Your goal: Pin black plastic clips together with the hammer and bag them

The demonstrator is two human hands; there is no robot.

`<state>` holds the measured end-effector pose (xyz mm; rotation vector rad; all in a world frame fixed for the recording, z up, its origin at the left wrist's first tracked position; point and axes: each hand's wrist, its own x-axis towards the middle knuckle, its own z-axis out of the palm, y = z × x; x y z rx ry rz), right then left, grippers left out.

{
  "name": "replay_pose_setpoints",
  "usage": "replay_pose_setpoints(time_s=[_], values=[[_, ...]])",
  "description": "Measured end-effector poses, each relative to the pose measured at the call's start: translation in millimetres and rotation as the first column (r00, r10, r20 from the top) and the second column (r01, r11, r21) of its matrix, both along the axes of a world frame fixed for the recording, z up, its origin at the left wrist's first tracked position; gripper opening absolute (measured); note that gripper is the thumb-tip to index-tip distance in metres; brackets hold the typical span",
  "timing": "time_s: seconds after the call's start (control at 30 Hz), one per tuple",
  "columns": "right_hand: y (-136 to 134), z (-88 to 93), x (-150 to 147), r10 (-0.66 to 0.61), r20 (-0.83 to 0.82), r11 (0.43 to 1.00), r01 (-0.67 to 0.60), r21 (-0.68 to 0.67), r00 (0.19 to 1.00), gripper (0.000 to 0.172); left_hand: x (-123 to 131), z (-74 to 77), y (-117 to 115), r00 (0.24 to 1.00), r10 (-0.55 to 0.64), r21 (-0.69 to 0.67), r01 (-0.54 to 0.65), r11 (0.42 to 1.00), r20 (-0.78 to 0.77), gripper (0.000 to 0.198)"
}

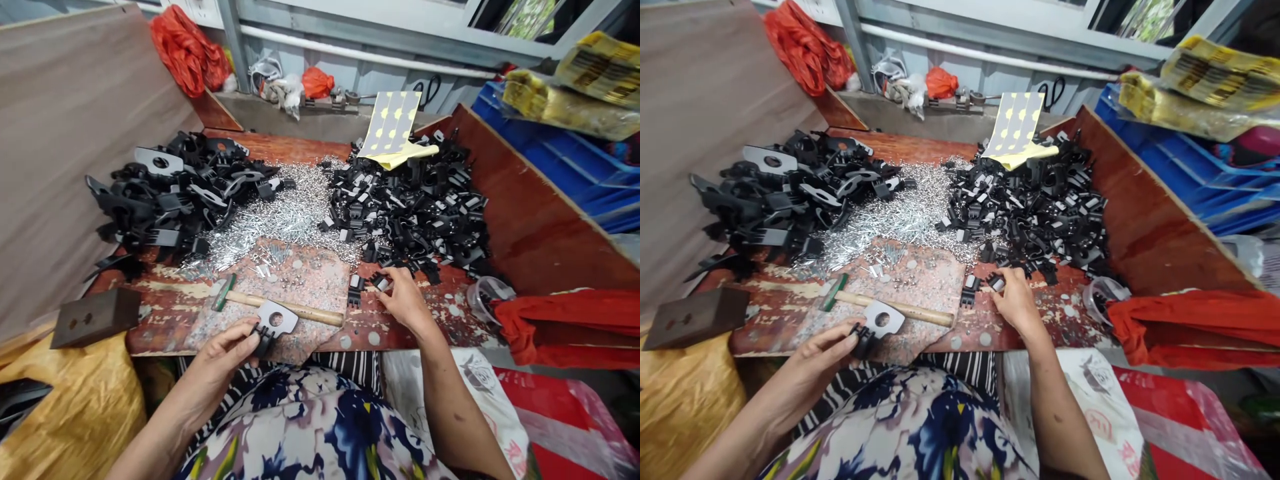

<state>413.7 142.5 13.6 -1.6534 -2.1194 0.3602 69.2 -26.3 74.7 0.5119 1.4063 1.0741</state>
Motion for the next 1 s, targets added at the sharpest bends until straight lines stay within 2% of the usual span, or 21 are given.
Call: replay_pose_setpoints(time_s=[0.1,0.13,0.27,0.33,0.43,0.53,0.6,0.73,0.87,1.0], values=[[-1.9,4.0,1.9,0.014,0.02,1.0,-0.013,-0.01,1.0,0.021,-1.4,-0.4,0.4,1.0,-0.015,0.012,0.015,1.0,0.005,0.032],[-2.2,4.1,1.9,0.005,0.023,1.0,-0.005,-0.004,1.0,0.02,-1.1,-0.2,0.7,1.0,-0.021,0.012,0.021,1.0,0.006,0.032],[-3.6,7.4,1.0,-0.047,0.013,0.998,0.047,0.039,0.999,0.039,3.0,2.0,3.7,1.0,-0.004,-0.004,0.004,1.0,0.006,0.034],[-7.3,15.7,-5.3,-0.048,-0.018,0.995,0.049,0.081,0.999,0.034,6.9,3.4,7.2,1.0,-0.016,0.004,0.016,1.0,0.014,0.033],[-19.5,35.3,-33.8,0.073,-0.206,0.989,-0.043,0.145,0.976,0.026,17.7,7.3,17.2,0.997,-0.06,0.009,0.06,0.998,0.05,0.029],[-36.6,52.5,-79.2,0.298,-0.401,0.95,-0.226,0.217,0.866,0.023,34.3,13.1,30.3,0.993,-0.071,0.049,0.067,0.997,0.099,0.026],[-47.0,57.7,-106.9,0.397,-0.432,0.914,-0.305,0.268,0.81,0.024,44.6,16.0,37.4,0.989,-0.077,0.119,0.062,0.991,0.128,0.024],[-59.5,57.5,-135.9,0.429,-0.428,0.898,-0.324,0.297,0.795,0.031,52.1,17.3,42.5,0.982,-0.108,0.221,0.072,0.973,0.156,0.024],[-66.1,57.2,-142.1,0.436,-0.459,0.895,-0.321,0.31,0.774,0.035,49.0,17.4,40.7,0.985,-0.094,0.249,0.055,0.967,0.148,0.025],[-75.0,55.3,-144.8,0.471,-0.468,0.881,-0.373,0.291,0.748,0.038,45.5,14.0,36.1,0.984,-0.102,0.24,0.064,0.969,0.148,0.028]])
